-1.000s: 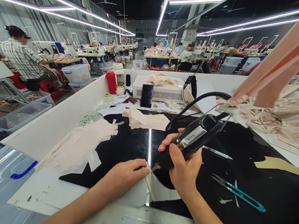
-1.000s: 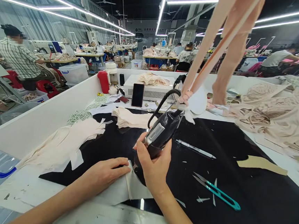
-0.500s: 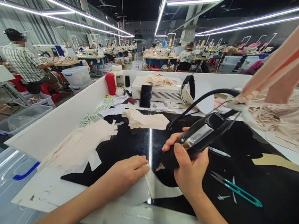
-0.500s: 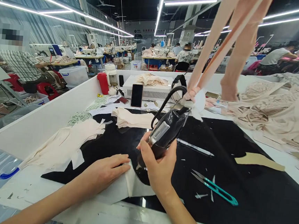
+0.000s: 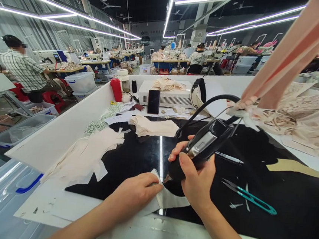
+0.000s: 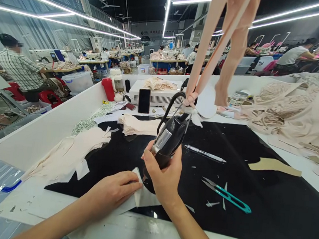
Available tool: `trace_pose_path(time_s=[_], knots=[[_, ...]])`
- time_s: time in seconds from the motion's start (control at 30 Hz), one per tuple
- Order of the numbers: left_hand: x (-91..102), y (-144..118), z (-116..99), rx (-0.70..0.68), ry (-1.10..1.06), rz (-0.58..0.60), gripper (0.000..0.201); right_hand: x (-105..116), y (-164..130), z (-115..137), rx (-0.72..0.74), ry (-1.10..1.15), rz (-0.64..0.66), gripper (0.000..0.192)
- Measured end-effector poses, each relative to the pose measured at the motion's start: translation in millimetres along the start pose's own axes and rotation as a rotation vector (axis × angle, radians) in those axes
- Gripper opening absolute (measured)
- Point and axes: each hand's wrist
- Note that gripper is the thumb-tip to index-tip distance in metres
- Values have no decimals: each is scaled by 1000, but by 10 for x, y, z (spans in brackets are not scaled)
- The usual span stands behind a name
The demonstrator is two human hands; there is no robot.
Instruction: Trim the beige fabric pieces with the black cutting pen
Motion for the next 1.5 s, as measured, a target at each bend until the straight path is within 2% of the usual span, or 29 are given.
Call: trace_pose_path(time_s=[0.27, 0.5, 0.7, 1.0, 1.27, 1.5], knots=[[-5, -13, -30, 33, 25, 72, 26, -12, -17, -54, 2, -4, 17, 30], [-28, -54, -33, 3, 44, 43, 25, -4, -20, -24, 15, -65, 21, 30], [-25, -92, -24, -2, 65, 35, 28, 36, -50, 32, 1, -27, -15, 34], [-53, -107, 6, -49, 101, -16, 29, 62, -69, 9, -6, -41, 15, 29], [3, -23, -30, -135, 110, -116, 23, 229, -86, 253, -15, -14, -17, 37], [-87, 64, -199, -99, -20, -25, 16, 365, -167, 300, -19, -49, -37, 40]])
Point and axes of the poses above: each hand's wrist, its own y-axis towards the middle knuckle, its own x-axis out of the back of the hand, z = x × y, and after that the axes turned 1 degree about x, right-handed
